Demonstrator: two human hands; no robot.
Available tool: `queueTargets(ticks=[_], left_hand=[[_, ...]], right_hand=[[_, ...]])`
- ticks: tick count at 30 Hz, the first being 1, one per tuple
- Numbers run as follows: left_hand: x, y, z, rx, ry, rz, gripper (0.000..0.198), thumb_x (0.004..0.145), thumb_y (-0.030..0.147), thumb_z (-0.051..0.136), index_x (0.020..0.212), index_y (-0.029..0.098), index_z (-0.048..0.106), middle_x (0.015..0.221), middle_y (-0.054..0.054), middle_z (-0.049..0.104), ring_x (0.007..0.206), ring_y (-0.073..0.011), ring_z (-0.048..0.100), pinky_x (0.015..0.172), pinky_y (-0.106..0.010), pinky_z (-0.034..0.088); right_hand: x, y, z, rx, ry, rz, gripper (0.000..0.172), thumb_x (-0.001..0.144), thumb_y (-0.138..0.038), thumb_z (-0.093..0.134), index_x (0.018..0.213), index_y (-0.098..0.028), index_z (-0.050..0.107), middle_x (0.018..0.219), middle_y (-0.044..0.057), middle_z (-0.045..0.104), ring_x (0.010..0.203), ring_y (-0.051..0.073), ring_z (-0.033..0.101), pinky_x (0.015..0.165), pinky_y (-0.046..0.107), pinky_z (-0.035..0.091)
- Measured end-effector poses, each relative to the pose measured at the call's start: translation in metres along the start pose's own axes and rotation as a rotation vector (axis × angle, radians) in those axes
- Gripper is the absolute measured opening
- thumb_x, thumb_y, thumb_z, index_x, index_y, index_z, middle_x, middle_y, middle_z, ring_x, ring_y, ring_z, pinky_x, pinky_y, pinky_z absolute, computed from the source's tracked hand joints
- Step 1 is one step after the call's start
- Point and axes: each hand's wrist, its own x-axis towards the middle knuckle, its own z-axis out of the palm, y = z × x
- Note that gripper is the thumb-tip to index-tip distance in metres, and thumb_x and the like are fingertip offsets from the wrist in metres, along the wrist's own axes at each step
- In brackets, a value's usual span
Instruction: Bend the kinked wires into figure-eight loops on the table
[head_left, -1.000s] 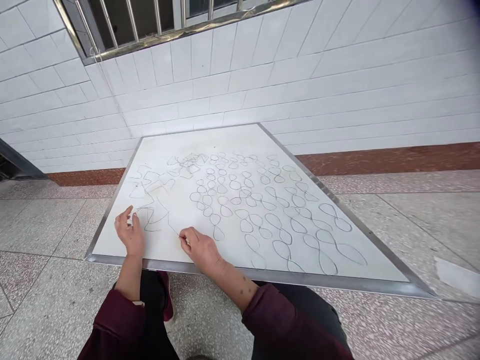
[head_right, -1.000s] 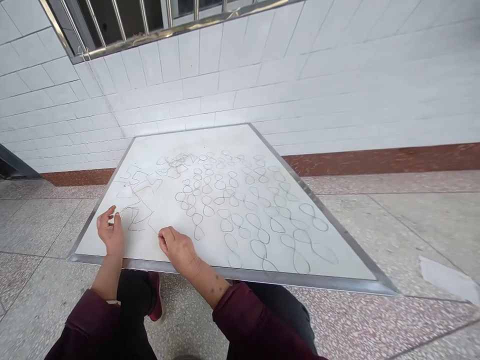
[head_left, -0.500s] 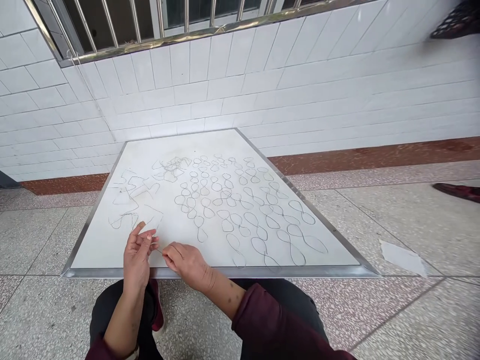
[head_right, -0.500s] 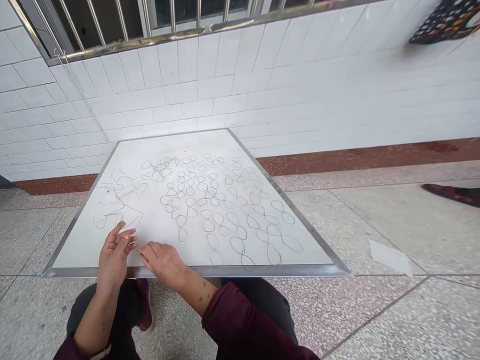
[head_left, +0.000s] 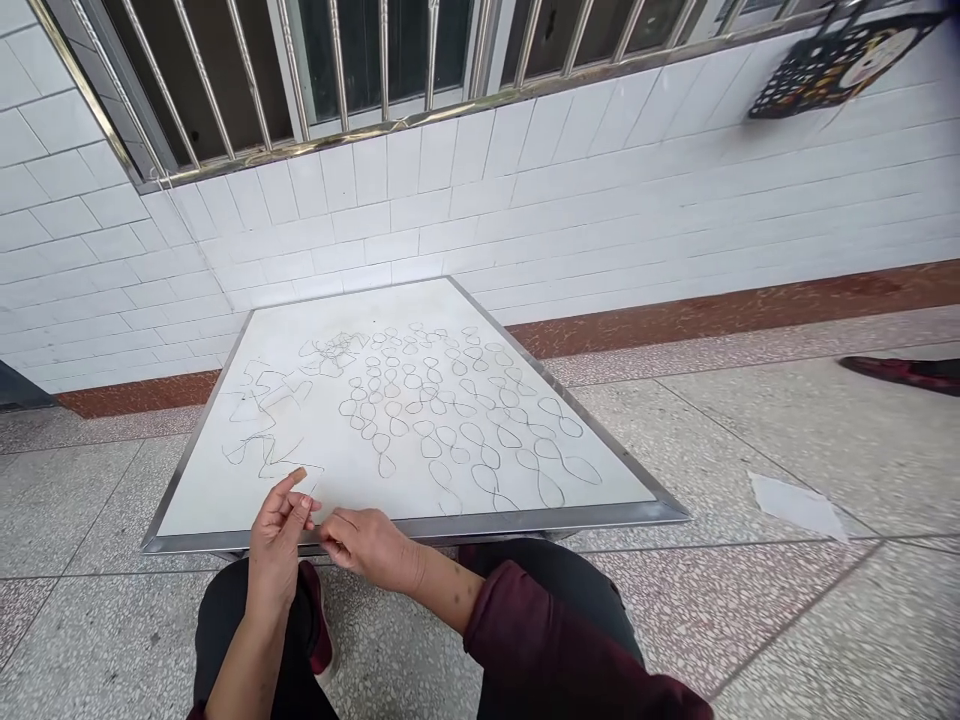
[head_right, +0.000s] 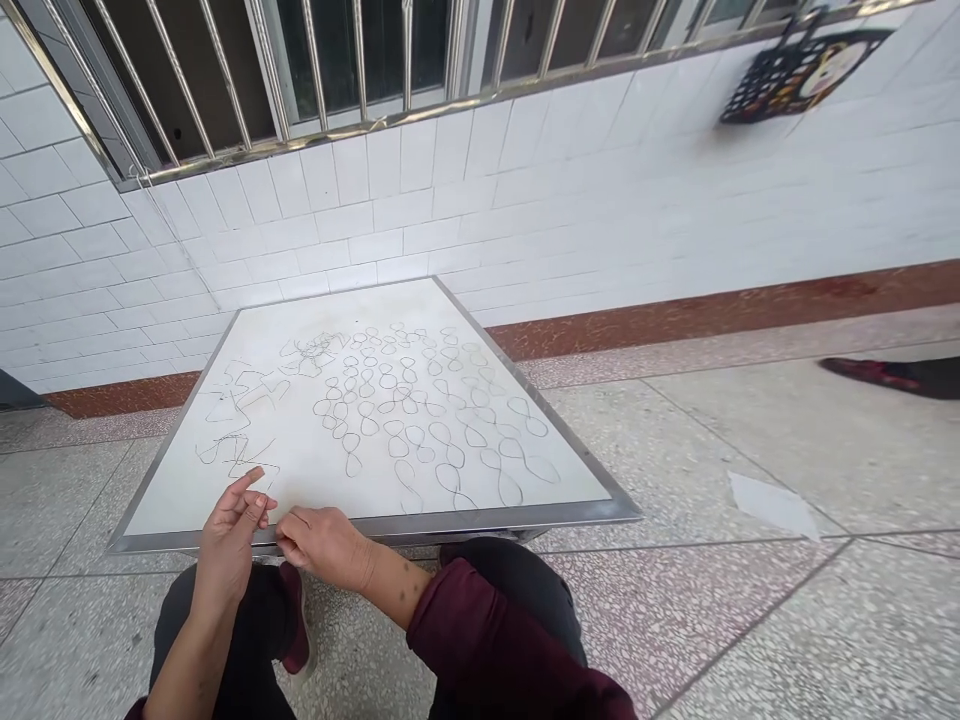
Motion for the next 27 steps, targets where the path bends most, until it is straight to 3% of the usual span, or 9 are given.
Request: queueTargets(ticks=[2,4,7,9,13,22,27], left_hand=[[-0.008,0.003,0.003,-0.039,-0.012,-0.018,0.055,0.080,0.042,0.075,0.129,0.022,0.060,0.077,0.002,0.064,0.060,-0.0094,0.050,0.064,-0.023,0.046],[-0.017,0.002,0.007,-0.066,-0.032,-0.039,0.061,0.079,0.042,0.076,0.133,0.022,0.056,0.077,0.002,0.065,0.059,-0.0096,0.049,0.060,-0.023,0.043],[-0.034,-0.005,0.017,-0.071,-0.092,-0.069,0.064,0.079,0.043,0.076,0.135,0.021,0.054,0.074,0.002,0.064,0.057,-0.0096,0.049,0.056,-0.022,0.039],[-0.045,-0.011,0.023,-0.075,-0.160,-0.103,0.062,0.081,0.042,0.075,0.136,0.021,0.053,0.069,0.003,0.061,0.056,-0.0095,0.049,0.055,-0.022,0.037],[-0.062,-0.015,0.033,-0.096,-0.231,-0.162,0.061,0.081,0.042,0.075,0.134,0.021,0.054,0.065,0.004,0.060,0.057,-0.0103,0.052,0.056,-0.022,0.039],[-0.093,-0.010,0.037,-0.292,-0.404,-0.264,0.058,0.083,0.039,0.074,0.133,0.019,0.055,0.077,-0.003,0.069,0.066,-0.0131,0.063,0.067,-0.026,0.047],[-0.104,-0.012,0.031,-0.341,-0.383,-0.313,0.052,0.079,0.038,0.078,0.126,0.020,0.062,0.103,-0.010,0.074,0.100,-0.0227,0.069,0.088,-0.035,0.050]], right_hand=[[-0.004,-0.009,-0.006,0.151,0.012,0.114,0.005,0.091,-0.017,0.058,0.095,-0.021,0.057,0.086,0.000,0.068,0.072,0.013,0.064,0.063,0.022,0.049],[-0.008,-0.017,-0.012,0.324,0.106,0.303,0.004,0.093,-0.021,0.057,0.098,-0.021,0.057,0.085,0.001,0.067,0.071,0.013,0.063,0.064,0.024,0.050],[-0.015,-0.026,-0.022,0.581,0.305,0.549,0.015,0.096,-0.031,0.052,0.107,-0.021,0.056,0.088,0.004,0.067,0.063,0.013,0.060,0.054,0.024,0.049],[-0.020,-0.030,-0.027,0.712,0.348,0.627,0.019,0.096,-0.037,0.051,0.105,-0.022,0.057,0.088,0.004,0.067,0.057,0.012,0.057,0.049,0.023,0.046],[-0.029,-0.043,-0.039,0.846,0.383,0.707,0.028,0.092,-0.048,0.055,0.091,-0.021,0.061,0.079,0.001,0.066,0.051,0.010,0.051,0.048,0.024,0.045],[-0.032,-0.073,-0.066,0.939,0.485,0.801,0.032,0.085,-0.050,0.065,0.090,-0.019,0.067,0.076,0.000,0.064,0.053,0.009,0.048,0.048,0.023,0.042],[-0.041,-0.074,-0.077,0.813,0.508,0.787,0.030,0.087,-0.047,0.062,0.098,-0.019,0.069,0.074,0.000,0.064,0.052,0.010,0.049,0.048,0.023,0.043]])
